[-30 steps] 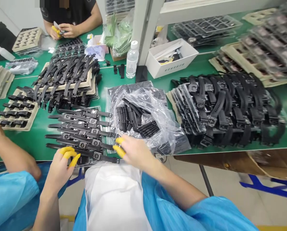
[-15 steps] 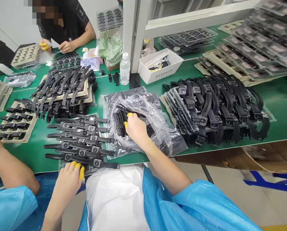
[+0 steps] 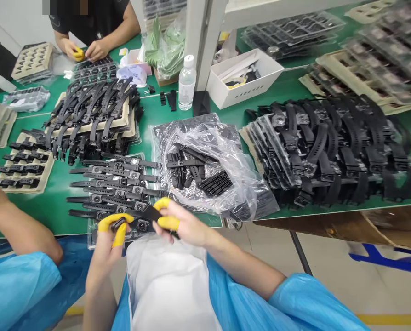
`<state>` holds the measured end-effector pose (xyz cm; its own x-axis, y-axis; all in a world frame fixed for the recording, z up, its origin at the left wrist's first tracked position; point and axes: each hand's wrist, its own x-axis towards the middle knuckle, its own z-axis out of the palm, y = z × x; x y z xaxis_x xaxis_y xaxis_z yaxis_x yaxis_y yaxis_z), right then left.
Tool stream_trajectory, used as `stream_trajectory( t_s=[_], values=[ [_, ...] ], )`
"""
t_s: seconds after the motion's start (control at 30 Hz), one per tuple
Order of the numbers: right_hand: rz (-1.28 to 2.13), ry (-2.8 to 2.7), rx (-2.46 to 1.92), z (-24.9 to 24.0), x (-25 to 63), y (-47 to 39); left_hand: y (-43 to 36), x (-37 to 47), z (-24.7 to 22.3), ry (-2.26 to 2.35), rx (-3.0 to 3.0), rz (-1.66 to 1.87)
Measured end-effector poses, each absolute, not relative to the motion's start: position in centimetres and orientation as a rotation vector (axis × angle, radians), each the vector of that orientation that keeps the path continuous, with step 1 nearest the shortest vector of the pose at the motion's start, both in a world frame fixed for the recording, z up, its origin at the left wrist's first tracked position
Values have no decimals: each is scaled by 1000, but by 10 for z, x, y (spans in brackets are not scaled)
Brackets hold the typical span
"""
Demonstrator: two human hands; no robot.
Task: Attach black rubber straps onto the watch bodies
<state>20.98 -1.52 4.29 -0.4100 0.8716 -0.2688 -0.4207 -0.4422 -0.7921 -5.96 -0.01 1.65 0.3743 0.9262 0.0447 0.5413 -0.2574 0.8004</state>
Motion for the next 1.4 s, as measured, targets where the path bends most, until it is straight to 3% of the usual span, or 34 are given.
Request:
stream_trajectory(
  t_s=[0.27,0.93,1.4],
  values=[
    [2105,-900,-846,23,166,-36,-8,-26,3,920,1999,717],
    [2025,-537,-706,3,155,-44,-17,-24,2,989,2187,858],
    [2059,-567,-782,3,161,-44,-13,-32,15,923,2293,627]
  ],
)
